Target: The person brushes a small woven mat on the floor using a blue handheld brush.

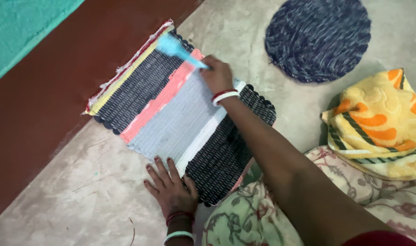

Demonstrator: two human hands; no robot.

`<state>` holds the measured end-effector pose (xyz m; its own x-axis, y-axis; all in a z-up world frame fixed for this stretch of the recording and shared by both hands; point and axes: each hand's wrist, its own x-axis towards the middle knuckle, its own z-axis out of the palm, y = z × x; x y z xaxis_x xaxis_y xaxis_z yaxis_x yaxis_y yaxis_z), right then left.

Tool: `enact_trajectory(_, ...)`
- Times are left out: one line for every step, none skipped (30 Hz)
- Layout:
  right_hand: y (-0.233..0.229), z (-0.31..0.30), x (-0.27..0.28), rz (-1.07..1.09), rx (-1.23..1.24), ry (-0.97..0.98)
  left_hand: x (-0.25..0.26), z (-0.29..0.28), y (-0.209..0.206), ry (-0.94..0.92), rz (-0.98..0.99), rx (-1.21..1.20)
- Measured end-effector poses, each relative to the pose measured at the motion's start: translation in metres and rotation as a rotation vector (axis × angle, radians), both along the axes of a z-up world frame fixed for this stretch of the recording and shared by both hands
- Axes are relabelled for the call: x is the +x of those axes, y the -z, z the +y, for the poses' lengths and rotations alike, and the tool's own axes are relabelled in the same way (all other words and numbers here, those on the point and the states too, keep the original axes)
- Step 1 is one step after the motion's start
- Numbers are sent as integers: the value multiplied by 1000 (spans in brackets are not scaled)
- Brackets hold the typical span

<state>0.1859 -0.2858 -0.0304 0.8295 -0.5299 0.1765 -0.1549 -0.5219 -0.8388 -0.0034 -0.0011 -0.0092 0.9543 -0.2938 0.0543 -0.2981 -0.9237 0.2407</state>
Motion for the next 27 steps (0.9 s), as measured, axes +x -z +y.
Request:
enact_trajectory(-6,-1,-4,-26,4,91,1,0,0,0,7,0)
enact_trajectory(-12,1,-7,-53,8,182,2,0,0,0,14,0)
enact_trajectory(-15,10,-13,57,59,105,1,0,1,4,3,-1)
enact_trajectory(-16,26,-21,167,111,27,1,0,2,7,-7,-1)
enact_trajectory(-17,44,-30,68,72,-173,0,2,3,9,-18,0)
enact_trajectory(-16,60,-39,-31,33,-373,0,2,5,34,-22,-64)
enact_trajectory(-15,76,-47,-40,1,-486,-1,4,6,56,-31,-125)
enact_trajectory(-13,85,-51,-49,-32,-598,-1,6,7,77,-40,-186)
enact_trajectory(-10,88,-51,-55,-38,-576,-2,7,8,92,-34,-186)
enact_trajectory(-5,89,-49,-61,-43,-553,-2,9,9,107,-28,-186)
enact_trajectory(-1,88,-46,-68,-52,-531,-2,9,9,122,-25,-190)
enact_trajectory(2,79,-43,-26,-41,-400,-3,9,8,112,-16,-192)
enact_trajectory(1,65,-40,13,-33,-271,-4,8,7,100,-11,-196)
enact_trajectory(-1,50,-38,41,-5,-158,-4,7,5,88,-6,-200)
enact_trajectory(-5,39,-38,70,22,-43,-4,5,5,73,-8,-198)
enact_trajectory(-9,34,-41,32,29,-32,-4,3,5,57,-11,-195)
enact_trajectory(-13,34,-44,-7,42,-19,-4,4,4,42,-13,-186)
enact_trajectory(-19,36,-46,-46,55,-7,-4,4,4,25,-36,-175)
enact_trajectory(-23,45,-50,-53,82,-101,-3,4,4,13,-57,-166)
enact_trajectory(-26,62,-53,-60,108,-196,-3,3,5,2,-78,-157)
enact_trajectory(-29,80,-56,-78,88,-326,-3,3,6,0,-50,-149)
enact_trajectory(-32,100,-58,-96,66,-457,-3,3,7,-2,-22,-142)
enact_trajectory(-34,121,-60,-100,36,-559,-2,4,9,-4,8,-135)
enact_trajectory(-34,136,-59,-104,5,-661,-1,4,11,-6,14,-125)
enact_trajectory(-34,144,-54,-54,-20,-675,-1,5,12,-10,21,-114)
enact_trajectory(-31,151,-49,-4,-46,-688,-2,5,12,-14,28,-104)
enact_trajectory(-27,153,-43,42,-76,-703,-1,5,12,-22,40,-92)
